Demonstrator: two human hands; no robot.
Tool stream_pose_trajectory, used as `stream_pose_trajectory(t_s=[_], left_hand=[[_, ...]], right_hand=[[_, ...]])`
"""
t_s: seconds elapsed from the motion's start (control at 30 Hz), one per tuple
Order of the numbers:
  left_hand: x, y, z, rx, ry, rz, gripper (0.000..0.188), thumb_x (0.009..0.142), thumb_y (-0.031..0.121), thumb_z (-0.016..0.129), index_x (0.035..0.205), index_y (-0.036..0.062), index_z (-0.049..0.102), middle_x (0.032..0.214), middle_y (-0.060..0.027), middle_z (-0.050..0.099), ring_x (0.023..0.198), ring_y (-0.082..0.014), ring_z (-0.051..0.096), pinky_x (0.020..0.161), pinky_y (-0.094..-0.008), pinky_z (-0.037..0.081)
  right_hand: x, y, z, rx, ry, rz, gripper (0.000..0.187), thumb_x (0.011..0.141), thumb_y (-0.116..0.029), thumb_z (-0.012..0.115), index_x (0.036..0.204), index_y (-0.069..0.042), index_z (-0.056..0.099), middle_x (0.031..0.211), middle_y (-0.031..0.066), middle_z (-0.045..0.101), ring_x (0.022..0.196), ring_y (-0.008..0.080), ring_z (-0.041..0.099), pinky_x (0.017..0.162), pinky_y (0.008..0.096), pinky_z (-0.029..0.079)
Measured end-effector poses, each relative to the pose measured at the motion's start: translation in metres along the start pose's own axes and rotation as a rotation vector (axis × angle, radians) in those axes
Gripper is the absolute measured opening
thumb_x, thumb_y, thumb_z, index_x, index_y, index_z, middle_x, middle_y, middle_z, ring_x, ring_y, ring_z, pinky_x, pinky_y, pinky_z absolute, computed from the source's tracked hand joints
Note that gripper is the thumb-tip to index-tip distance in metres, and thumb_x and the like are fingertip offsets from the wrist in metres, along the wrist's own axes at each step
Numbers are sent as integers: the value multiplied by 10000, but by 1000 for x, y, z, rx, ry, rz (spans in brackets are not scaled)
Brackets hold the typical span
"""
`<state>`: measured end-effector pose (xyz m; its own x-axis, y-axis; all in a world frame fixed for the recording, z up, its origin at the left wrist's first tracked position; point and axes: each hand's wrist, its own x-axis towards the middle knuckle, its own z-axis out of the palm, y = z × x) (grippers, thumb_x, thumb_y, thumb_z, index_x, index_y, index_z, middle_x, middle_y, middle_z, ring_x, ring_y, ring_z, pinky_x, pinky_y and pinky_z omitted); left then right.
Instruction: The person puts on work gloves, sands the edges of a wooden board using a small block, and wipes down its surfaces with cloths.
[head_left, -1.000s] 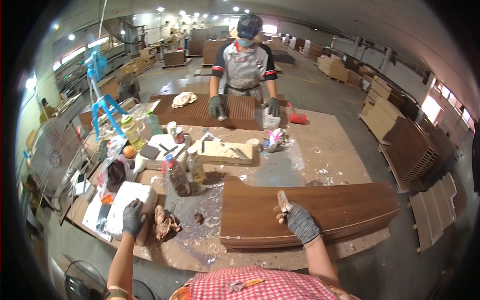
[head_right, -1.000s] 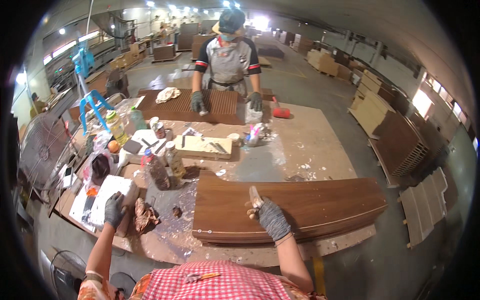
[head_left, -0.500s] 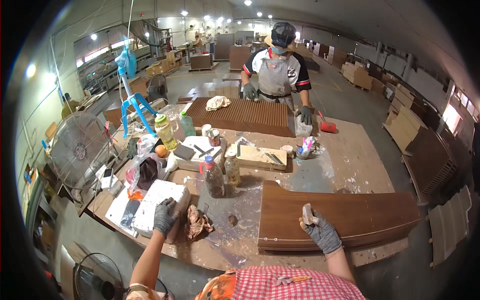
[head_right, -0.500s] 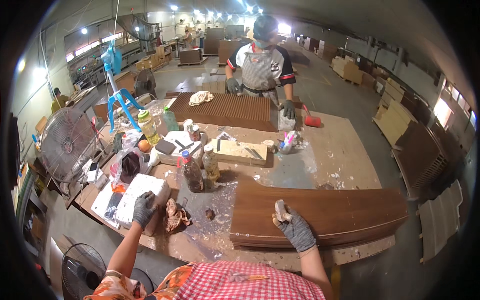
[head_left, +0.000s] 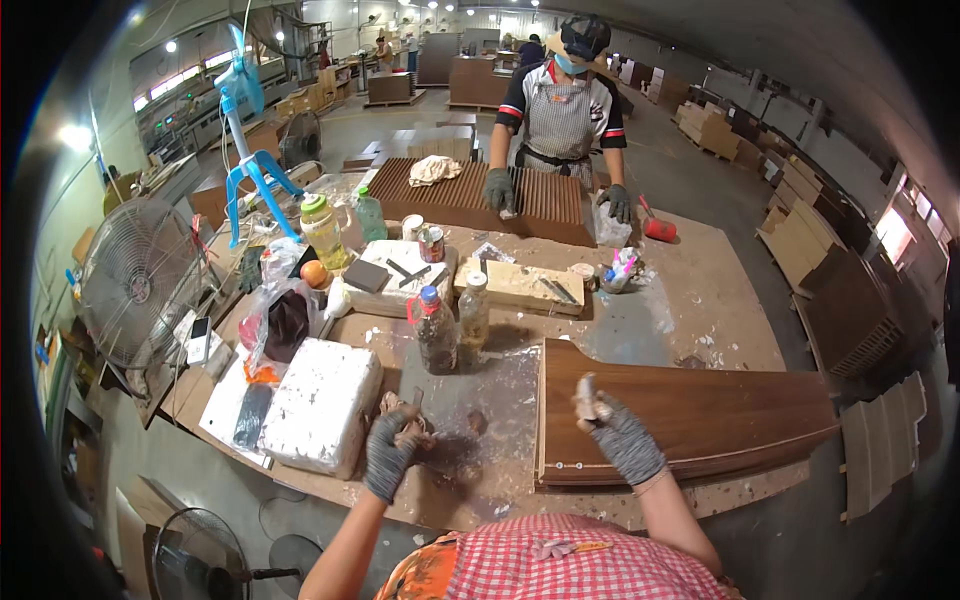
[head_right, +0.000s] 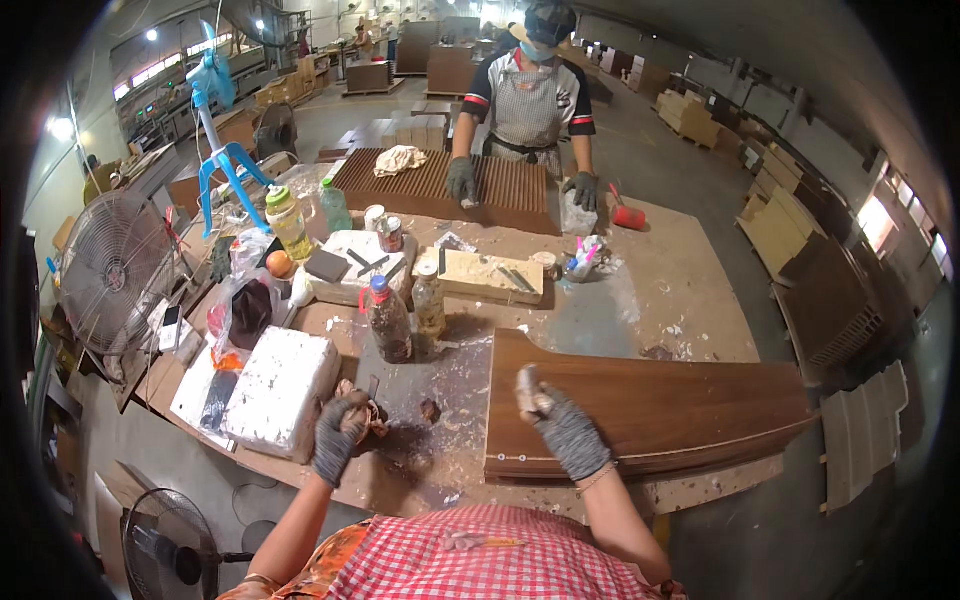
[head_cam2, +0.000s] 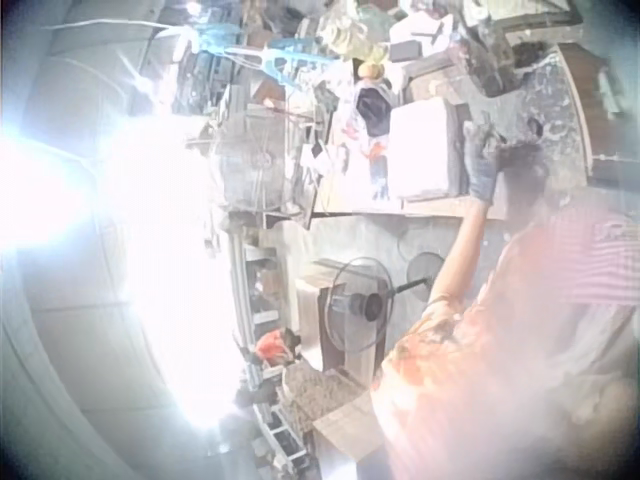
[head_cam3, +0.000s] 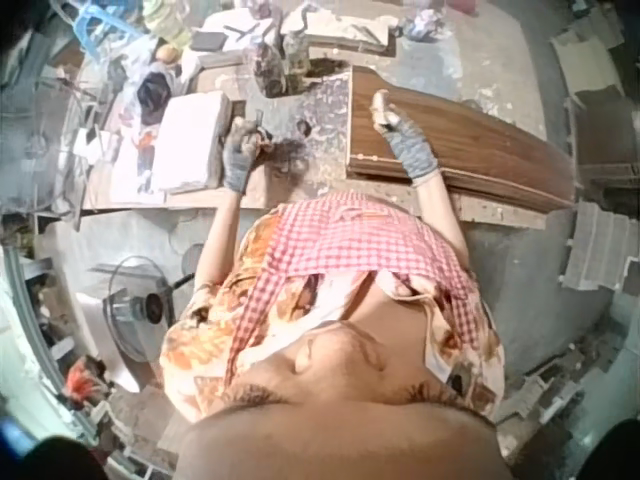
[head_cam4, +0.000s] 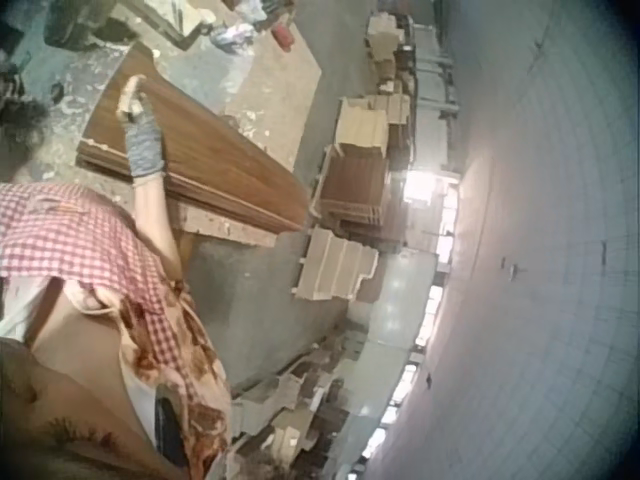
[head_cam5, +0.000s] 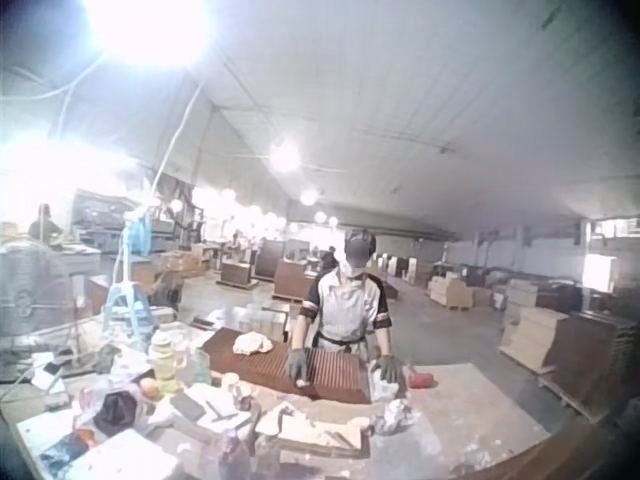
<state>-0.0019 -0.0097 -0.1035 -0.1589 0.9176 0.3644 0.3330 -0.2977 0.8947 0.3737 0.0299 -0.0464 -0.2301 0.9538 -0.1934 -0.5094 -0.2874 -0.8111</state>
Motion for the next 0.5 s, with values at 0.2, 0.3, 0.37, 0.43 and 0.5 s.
stream_pose_trajectory(t_s=[0.2,0.3,0.37,0.43,0.5], left_hand=[[-12,72,77,-304,-270,-180,542,890,301,646,1316,10,478,1191,-112,582,1089,-210,537,939,-326,427],[-27,61,87,-354,-267,-456,513,913,323,620,1265,-22,477,1103,-106,591,997,-189,554,869,-313,458],[-42,34,81,-514,-22,-466,456,931,316,587,1238,-6,487,1066,-89,597,941,-178,557,817,-300,466],[-41,34,68,-434,112,-466,387,956,288,537,1221,7,511,1056,-70,595,917,-148,572,768,-276,483],[-53,19,51,-530,212,-507,347,955,279,539,1178,14,538,1015,-56,603,884,-132,584,751,-254,490]], right_hand=[[4,28,102,81,-237,361,433,925,-108,565,1323,19,450,1190,88,573,1093,189,545,913,274,490],[21,79,99,122,-256,382,334,914,-82,559,1230,17,513,1089,93,619,943,173,610,859,288,502],[33,77,108,-359,-380,393,314,899,-65,551,1201,22,534,1067,100,632,941,191,617,840,293,505],[53,68,115,-1109,-479,285,309,859,-96,552,1145,17,581,1075,150,639,976,269,614,851,332,497],[89,72,130,-1576,-594,177,344,827,-159,561,1127,4,605,1074,212,633,1000,349,607,874,373,490]])
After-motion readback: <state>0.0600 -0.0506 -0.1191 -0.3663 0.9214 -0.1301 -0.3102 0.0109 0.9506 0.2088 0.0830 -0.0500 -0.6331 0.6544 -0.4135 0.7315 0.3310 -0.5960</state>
